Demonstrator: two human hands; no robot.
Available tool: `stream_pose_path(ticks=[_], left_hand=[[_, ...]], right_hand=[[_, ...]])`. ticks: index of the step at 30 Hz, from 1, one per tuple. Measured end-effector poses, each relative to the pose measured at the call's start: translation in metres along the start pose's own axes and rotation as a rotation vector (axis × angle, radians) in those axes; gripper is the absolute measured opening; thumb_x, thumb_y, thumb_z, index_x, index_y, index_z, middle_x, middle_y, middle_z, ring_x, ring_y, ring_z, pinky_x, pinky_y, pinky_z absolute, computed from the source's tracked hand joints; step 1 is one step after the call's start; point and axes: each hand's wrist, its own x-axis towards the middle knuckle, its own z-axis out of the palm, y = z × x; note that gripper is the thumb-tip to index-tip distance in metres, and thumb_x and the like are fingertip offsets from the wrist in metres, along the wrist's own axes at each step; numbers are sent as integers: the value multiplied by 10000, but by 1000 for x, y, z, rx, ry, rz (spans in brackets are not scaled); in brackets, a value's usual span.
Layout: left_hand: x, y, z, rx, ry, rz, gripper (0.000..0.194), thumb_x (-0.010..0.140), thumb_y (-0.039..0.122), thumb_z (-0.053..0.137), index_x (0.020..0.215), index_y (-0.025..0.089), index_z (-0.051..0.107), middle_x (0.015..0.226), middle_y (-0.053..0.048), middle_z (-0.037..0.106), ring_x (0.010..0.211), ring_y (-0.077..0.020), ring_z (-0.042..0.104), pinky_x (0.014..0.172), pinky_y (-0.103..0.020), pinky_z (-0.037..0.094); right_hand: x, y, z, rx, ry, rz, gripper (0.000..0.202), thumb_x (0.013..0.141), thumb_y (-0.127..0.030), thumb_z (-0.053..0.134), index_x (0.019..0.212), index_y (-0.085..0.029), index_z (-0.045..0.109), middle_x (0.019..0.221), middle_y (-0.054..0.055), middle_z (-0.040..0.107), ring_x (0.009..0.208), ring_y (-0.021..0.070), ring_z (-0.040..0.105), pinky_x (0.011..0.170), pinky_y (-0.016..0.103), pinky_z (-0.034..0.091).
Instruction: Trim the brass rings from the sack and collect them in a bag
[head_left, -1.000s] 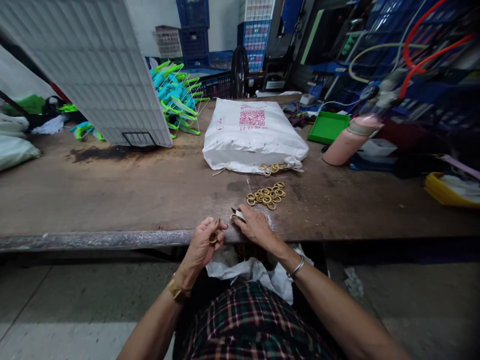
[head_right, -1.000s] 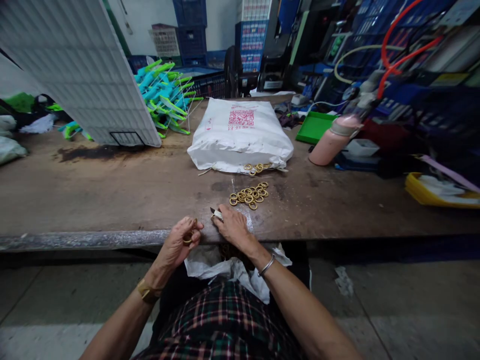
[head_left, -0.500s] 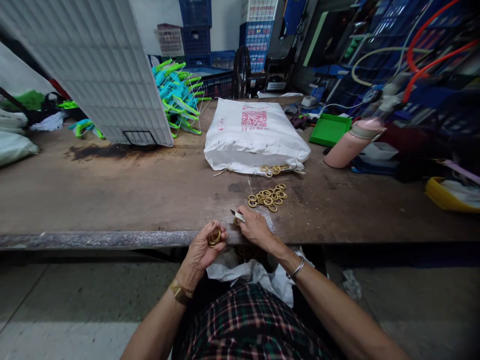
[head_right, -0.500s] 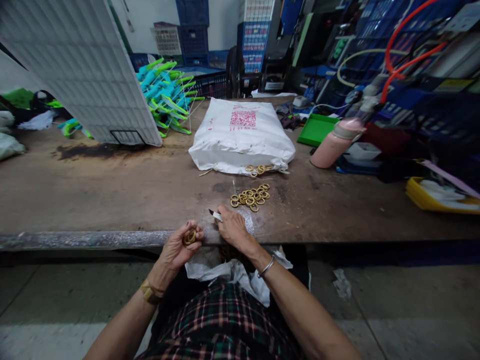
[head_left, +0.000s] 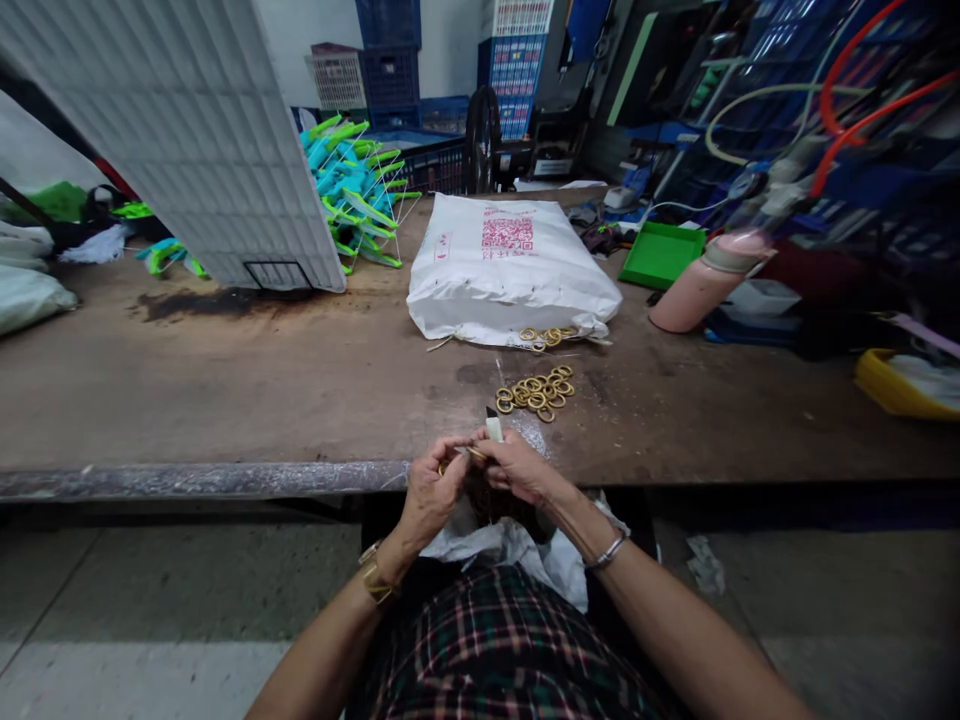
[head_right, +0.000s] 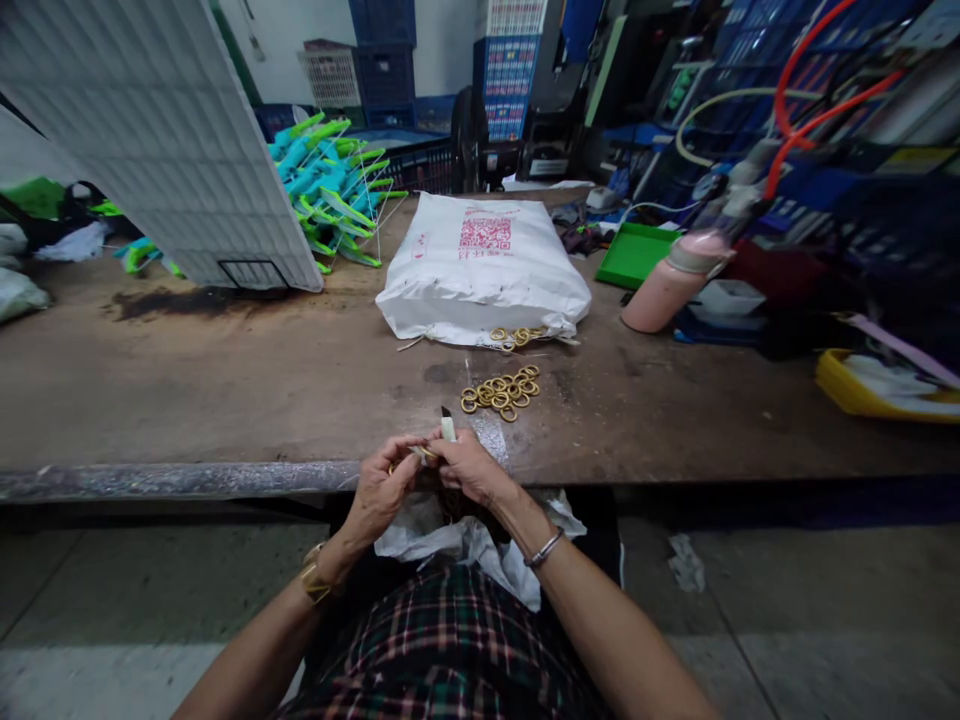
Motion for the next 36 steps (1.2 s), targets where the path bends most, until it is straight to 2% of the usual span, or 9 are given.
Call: stream_pose_path(ticks=[4,8,13,15,17,22,27,31,36], left_hand=[[-1,-1,1,62,-24,92,196,808,307,527,902,152,601,709,-16,642,662,-115,586,664,-233,451],[-2,0,-1,223,9,207,141,800,280,526,813,162,601,669,-8,636,614,-116,569,622,-226,435],[-1,0,-4,348,89,250,69,750,229,577,715,182,614,640,-5,606,594,-121,517,609,-226,383],[0,1,-3,286,97,222,41,726,219,609,709,187,629,643,-7,600,608,-127,510,622,-226,374],[0,3,-1,195,90,177,31,704,222,635,705,191,640,640,-6,596,610,-131,498,618,-223,370],[-1,10,0,60,-22,17,177,713,333,637,660,168,599,574,18,545,539,-99,442,551,-204,351],[-4,10,-2,-136,-192,-277,333,741,491,575,759,159,559,545,51,478,406,-42,341,410,-180,240],[-5,9,0,-233,-228,-300,340,752,492,567,771,154,528,587,45,488,407,-29,342,393,-169,227],[-3,9,2,-147,-178,-247,344,749,496,571,735,162,493,583,43,498,425,-36,368,410,-167,261]], right_hand=[[-4,1,6,48,-60,40,186,588,-273,562,709,-201,441,492,-107,449,302,5,224,312,153,145],[-4,4,4,-37,1,20,181,659,-342,530,732,-202,443,514,-88,476,305,16,229,321,172,138],[-6,10,-4,-437,239,-294,253,768,-406,447,641,-187,459,512,-61,440,432,59,350,424,196,263],[-8,10,-4,-576,259,-393,270,767,-411,461,617,-186,458,534,-55,433,510,76,383,485,204,297],[-10,10,-1,-629,263,-419,273,763,-407,471,604,-186,446,548,-54,422,543,83,379,512,208,301],[-8,9,2,-547,261,-338,254,762,-354,448,581,-178,465,518,-51,424,515,83,375,487,205,285],[0,17,-3,-396,225,-266,241,753,-340,438,573,-183,473,474,-58,427,448,73,351,451,200,275],[-1,17,-6,-369,188,-289,268,766,-371,442,588,-177,488,497,-46,462,466,75,384,470,198,305],[-7,9,-2,-499,200,-386,278,756,-406,478,612,-171,503,545,-43,477,527,81,399,508,198,324]])
